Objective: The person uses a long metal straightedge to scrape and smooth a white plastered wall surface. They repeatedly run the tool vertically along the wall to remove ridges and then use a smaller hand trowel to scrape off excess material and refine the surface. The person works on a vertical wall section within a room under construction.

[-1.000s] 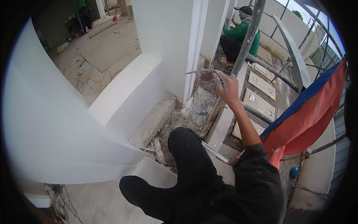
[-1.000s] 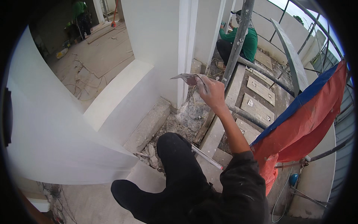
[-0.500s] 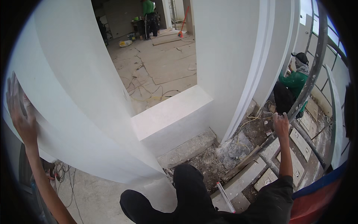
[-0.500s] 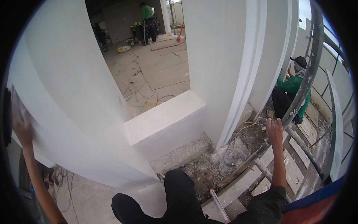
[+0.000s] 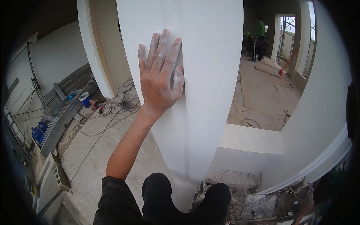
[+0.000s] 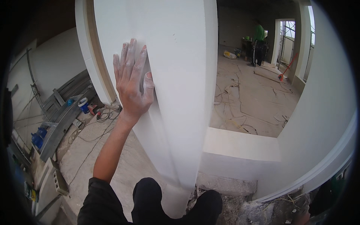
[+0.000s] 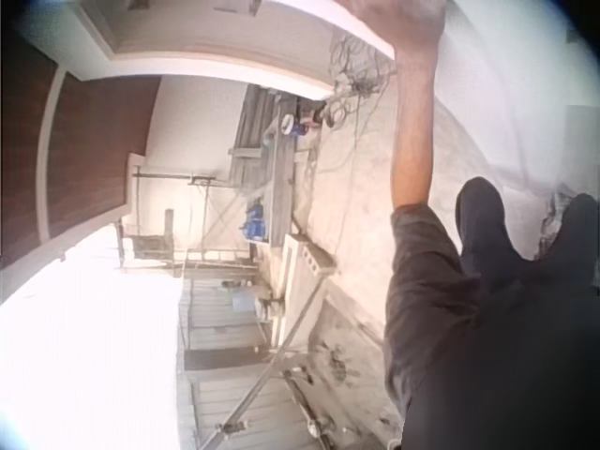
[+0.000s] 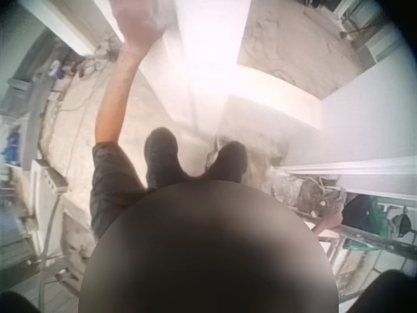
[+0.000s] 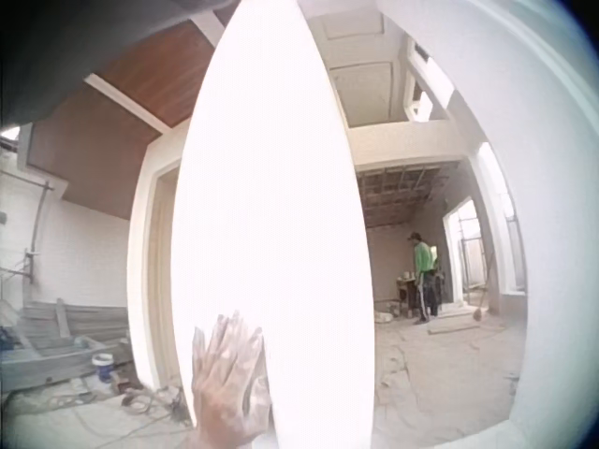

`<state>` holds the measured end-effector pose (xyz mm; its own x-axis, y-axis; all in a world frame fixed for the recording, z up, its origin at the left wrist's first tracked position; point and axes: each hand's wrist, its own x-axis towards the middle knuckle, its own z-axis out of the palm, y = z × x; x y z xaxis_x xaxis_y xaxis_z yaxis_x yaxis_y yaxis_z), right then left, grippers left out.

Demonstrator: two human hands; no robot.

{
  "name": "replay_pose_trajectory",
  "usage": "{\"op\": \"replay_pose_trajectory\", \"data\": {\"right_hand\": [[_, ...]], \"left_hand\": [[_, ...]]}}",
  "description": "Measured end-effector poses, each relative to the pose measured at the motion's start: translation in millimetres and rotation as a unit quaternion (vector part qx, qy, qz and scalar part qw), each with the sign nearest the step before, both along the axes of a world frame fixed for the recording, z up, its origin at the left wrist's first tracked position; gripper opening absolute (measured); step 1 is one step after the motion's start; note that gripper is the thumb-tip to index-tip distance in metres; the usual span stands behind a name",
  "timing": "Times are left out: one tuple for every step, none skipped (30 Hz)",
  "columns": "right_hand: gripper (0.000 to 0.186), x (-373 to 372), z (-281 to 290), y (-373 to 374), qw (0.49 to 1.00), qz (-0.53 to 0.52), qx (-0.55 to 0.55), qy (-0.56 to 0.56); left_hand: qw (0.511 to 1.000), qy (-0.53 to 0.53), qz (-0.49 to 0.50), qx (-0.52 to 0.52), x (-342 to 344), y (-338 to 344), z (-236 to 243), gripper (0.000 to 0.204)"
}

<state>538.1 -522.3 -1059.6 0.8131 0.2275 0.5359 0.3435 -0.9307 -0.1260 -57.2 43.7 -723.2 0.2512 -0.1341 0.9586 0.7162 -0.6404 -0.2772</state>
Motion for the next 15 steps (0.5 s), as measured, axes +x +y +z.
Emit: {"op": "replay_pose_trajectory", "data": {"right_hand": [[0.036, -21, 6, 33, 0.998, 0.032, 0.057, 0.008], [0.041, -31, -1, 55, 0.973, 0.148, 0.172, -0.042], [0.043, -57, 4, 90, 0.967, 0.141, 0.213, 0.002], [0.043, -99, 20, 135, 0.952, 0.201, 0.229, 0.005], [0.043, -108, 6, 144, 0.948, 0.201, 0.226, 0.099], [0.038, -139, 11, 177, 0.944, 0.245, 0.217, 0.041], [0.036, -177, 18, 211, 0.934, 0.288, 0.211, -0.019], [0.033, -200, 21, 229, 0.925, 0.305, 0.22, 0.047], [0.031, -221, 23, 246, 0.91, 0.326, 0.23, 0.109], [0.027, -242, 21, 265, 0.899, 0.359, 0.251, 0.025], [0.023, -262, 21, 283, 0.881, 0.375, 0.285, -0.033], [0.019, -283, 21, 303, 0.86, 0.39, 0.315, -0.092], [0.016, -303, 25, 316, 0.84, 0.394, 0.353, -0.121], [0.017, -325, 41, 321, 0.829, 0.431, 0.353, -0.054], [0.018, -341, 57, 322, 0.814, 0.466, 0.348, 0.013]], "left_hand": [[1.0, -0.003, 0.0, 0.002, 2, 0, -1, 0.06], [1.0, -0.007, -0.009, 0.017, 1, 7, -5, 0.058], [1.0, -0.002, -0.018, 0.019, -2, 9, -7, 0.057], [0.999, 0.004, -0.023, 0.026, -7, 10, -7, 0.057], [0.998, 0.006, -0.043, 0.055, -2, 7, 0, 0.056], [0.997, 0.015, -0.043, 0.058, -3, 8, 1, 0.055], [0.998, 0.017, -0.042, 0.047, -3, 7, 3, 0.056], [0.998, 0.016, -0.044, 0.037, -1, 6, 2, 0.056], [0.999, 0.013, -0.042, 0.031, -2, 4, 2, 0.057], [0.999, 0.017, -0.035, 0.026, -4, 3, 4, 0.056], [0.999, 0.02, -0.031, 0.023, -4, 3, 3, 0.056], [0.999, 0.025, -0.022, 0.016, -6, 1, 0, 0.055], [0.999, 0.023, -0.037, 0.005, -6, 1, -6, 0.054], [0.998, 0.02, -0.052, -0.008, -6, 0, -16, 0.052], [0.997, 0.015, -0.068, -0.022, -4, -2, -30, 0.051]]}}
